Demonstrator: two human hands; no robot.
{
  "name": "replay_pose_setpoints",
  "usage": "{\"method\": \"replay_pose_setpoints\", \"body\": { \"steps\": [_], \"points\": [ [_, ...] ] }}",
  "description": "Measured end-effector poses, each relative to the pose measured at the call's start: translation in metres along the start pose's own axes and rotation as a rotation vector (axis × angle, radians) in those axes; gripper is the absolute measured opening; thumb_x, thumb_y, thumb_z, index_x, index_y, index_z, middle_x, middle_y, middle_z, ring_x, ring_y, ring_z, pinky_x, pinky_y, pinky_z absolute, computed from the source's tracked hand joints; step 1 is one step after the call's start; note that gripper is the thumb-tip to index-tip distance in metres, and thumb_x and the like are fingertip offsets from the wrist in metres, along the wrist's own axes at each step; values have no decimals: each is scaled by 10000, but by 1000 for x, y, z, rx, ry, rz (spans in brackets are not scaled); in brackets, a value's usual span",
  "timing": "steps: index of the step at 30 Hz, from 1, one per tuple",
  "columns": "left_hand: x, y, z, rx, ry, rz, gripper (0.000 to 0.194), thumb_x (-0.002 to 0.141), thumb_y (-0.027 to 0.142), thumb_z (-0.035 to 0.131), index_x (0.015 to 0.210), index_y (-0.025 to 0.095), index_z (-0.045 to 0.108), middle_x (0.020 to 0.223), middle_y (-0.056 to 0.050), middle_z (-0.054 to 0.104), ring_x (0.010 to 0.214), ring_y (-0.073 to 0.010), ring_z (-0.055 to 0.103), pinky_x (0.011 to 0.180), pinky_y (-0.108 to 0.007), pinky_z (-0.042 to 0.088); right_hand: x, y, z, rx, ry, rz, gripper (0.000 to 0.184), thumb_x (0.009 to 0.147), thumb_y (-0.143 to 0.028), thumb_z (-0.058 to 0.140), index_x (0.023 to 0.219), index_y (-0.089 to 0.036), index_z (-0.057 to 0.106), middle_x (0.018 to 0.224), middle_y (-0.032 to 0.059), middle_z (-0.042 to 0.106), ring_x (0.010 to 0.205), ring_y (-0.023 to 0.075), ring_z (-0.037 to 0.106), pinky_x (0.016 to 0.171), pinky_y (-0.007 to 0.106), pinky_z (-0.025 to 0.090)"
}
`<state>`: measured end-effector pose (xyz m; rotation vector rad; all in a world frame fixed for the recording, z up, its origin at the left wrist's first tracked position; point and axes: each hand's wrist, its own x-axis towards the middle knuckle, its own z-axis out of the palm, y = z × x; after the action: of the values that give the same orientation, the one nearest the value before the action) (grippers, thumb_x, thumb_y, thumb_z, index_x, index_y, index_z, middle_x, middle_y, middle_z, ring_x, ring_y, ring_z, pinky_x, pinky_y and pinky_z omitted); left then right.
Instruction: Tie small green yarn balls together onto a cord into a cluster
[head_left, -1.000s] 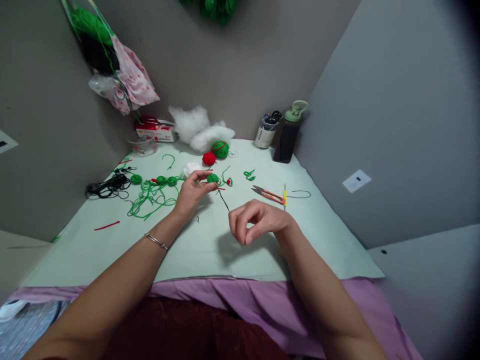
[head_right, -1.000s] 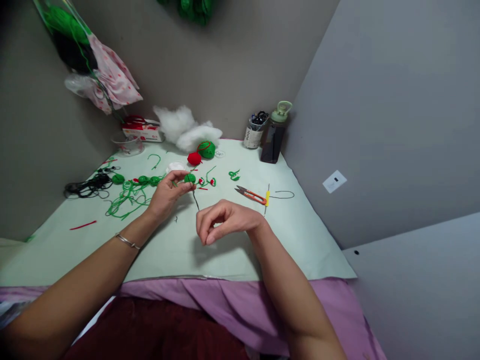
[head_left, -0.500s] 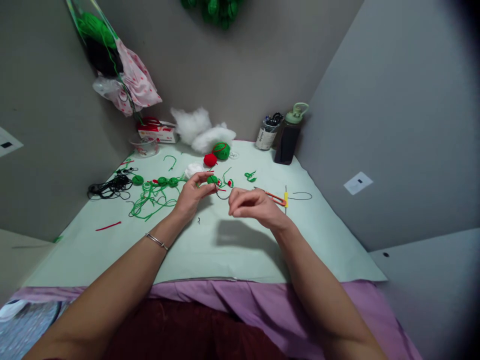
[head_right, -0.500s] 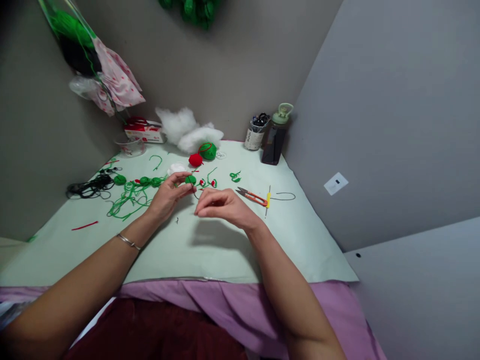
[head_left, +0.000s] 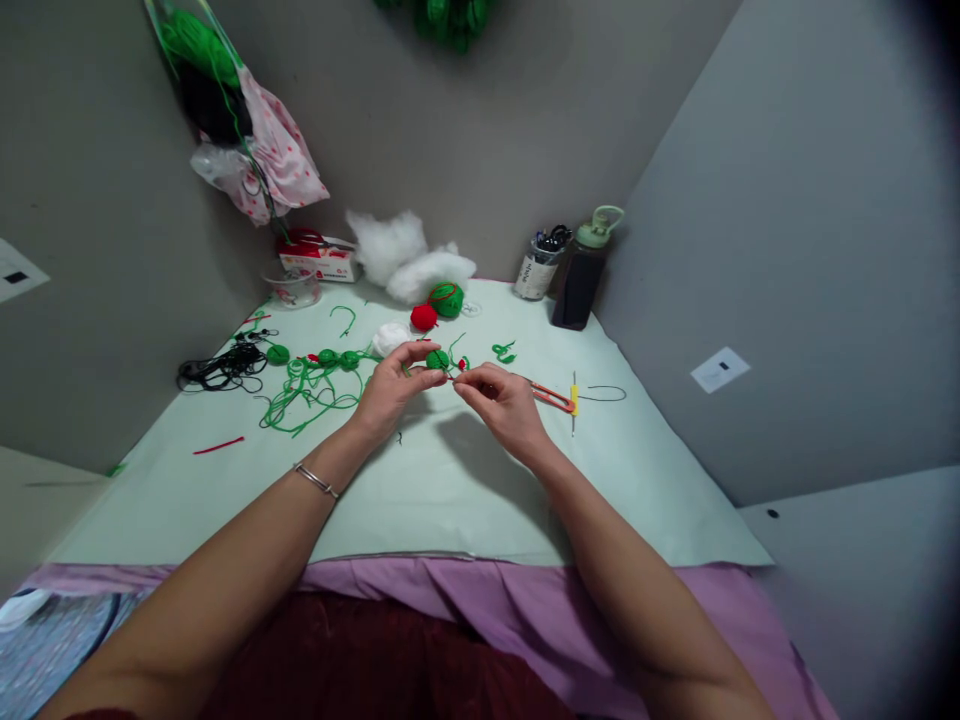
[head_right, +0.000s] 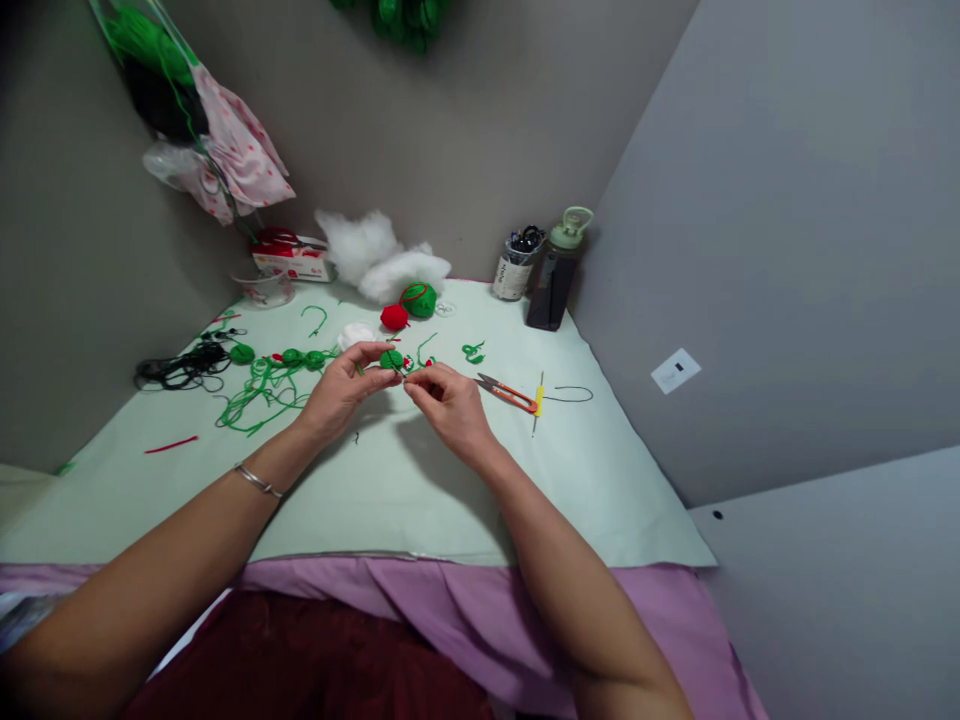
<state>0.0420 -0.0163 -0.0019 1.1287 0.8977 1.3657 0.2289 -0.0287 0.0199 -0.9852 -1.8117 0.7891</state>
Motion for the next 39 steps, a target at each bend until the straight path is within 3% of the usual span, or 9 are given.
{"method": "replay_pose_setpoints", "body": {
  "steps": [14, 21, 31, 39],
  "points": [
    [-1, 0, 2, 6, -17, 8, 405, 686, 253, 859, 1046, 184, 686, 967, -24, 698, 838, -157, 684, 883, -358, 554, -2, 6, 4, -81, 4, -33, 100, 896, -238, 629, 838, -199, 701, 793, 24, 660, 669, 143, 545, 625, 279, 406],
    [-2, 0, 1, -19, -48, 38, 366, 693, 268, 858, 1008, 188, 691, 1045, -35, 679, 872, -155, 675, 865, -342, 556, -3, 7, 5, -57, 10, -94, 99, 906, -218, 626, 865, -199, 714, 780, 21, 634, 691, 145, 551, 633, 281, 403],
    [0, 0, 4, 31, 44, 102, 371, 639, 223, 876, 968, 195, 708, 1078, -24, 676, 863, -135, 634, 832, -309, 530, -2, 1, 4, -13, 28, -50, 119, 897, -247, 628, 823, -191, 701, 760, 13, 629, 651, 130, 524, 615, 276, 401],
    [-1, 3, 5, 42, 37, 95, 369, 639, 233, 869, 963, 191, 698, 1066, -31, 680, 850, -143, 628, 815, -323, 531, -2, 0, 3, -35, -6, -50, 123, 898, -241, 627, 815, -191, 702, 766, 17, 647, 656, 131, 530, 618, 274, 405]
  ]
}}
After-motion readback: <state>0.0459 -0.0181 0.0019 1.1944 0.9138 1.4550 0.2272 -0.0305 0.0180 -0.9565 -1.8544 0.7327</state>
